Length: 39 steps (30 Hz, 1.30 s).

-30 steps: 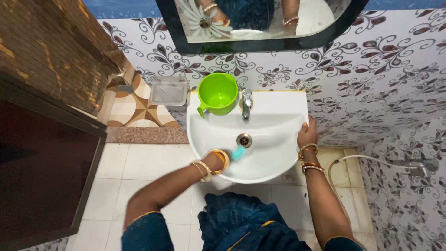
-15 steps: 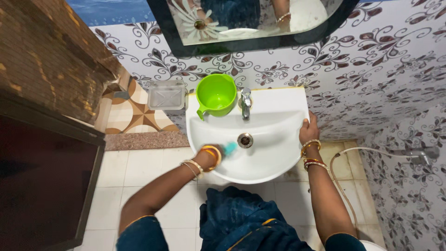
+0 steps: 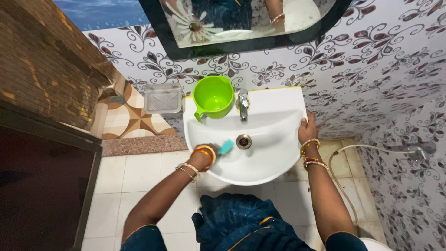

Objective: The person scrubs a white bathroom sink using a light blue brush. They repeatedly dip the brush into a green plastic jug to wet it and scrub the basin, faucet, and drain area.

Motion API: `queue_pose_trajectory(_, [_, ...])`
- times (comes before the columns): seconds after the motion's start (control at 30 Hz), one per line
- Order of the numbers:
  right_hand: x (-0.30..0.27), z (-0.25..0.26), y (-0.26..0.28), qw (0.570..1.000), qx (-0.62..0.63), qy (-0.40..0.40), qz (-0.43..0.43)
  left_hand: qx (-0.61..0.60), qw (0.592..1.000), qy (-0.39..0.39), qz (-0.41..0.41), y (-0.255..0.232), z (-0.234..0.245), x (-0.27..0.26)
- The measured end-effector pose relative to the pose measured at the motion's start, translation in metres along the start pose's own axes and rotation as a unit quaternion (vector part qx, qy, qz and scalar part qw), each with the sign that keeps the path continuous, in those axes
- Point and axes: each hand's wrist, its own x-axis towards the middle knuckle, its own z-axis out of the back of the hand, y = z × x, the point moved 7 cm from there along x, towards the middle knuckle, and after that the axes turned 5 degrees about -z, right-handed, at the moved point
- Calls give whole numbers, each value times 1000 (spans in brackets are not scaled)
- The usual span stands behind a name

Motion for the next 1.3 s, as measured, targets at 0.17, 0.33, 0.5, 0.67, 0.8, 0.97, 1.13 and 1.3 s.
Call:
queue_pose_trajectory(0.17, [0,1,5,1000,20,1,8,-86,995,-40,-1,-46,-2,36])
queue_pose_trajectory(0.33, [-1,1,4,999,-21,-2,-40,-270,954,-101,-87,-120,20,93])
queue_pose_trajectory(0.5, [-3,4,-1,999,-28,-8,-44,-140,982,-88,-94,-40,5,30])
queue_pose_trajectory(0.67, [2,1,4,999,-21,-16,-24,41,993,114,-1,21,-11,11])
queue_pose_trajectory(0.8, [-3,3,-3,999,-26,-9,-39,-112,991,41,-66,-56,15,37])
queue_pose_trajectory(0.97, [-2,1,-3,997,-23,2,-67,-212,974,16,-76,-100,31,54])
queue_pose_trajectory(1.13, [-4,3,1,998,-25,1,-62,-55,998,17,-25,-5,22,1])
queue_pose_trajectory(1.3, [-4,3,0,998,-17,-5,-53,66,987,70,132,55,52,-36])
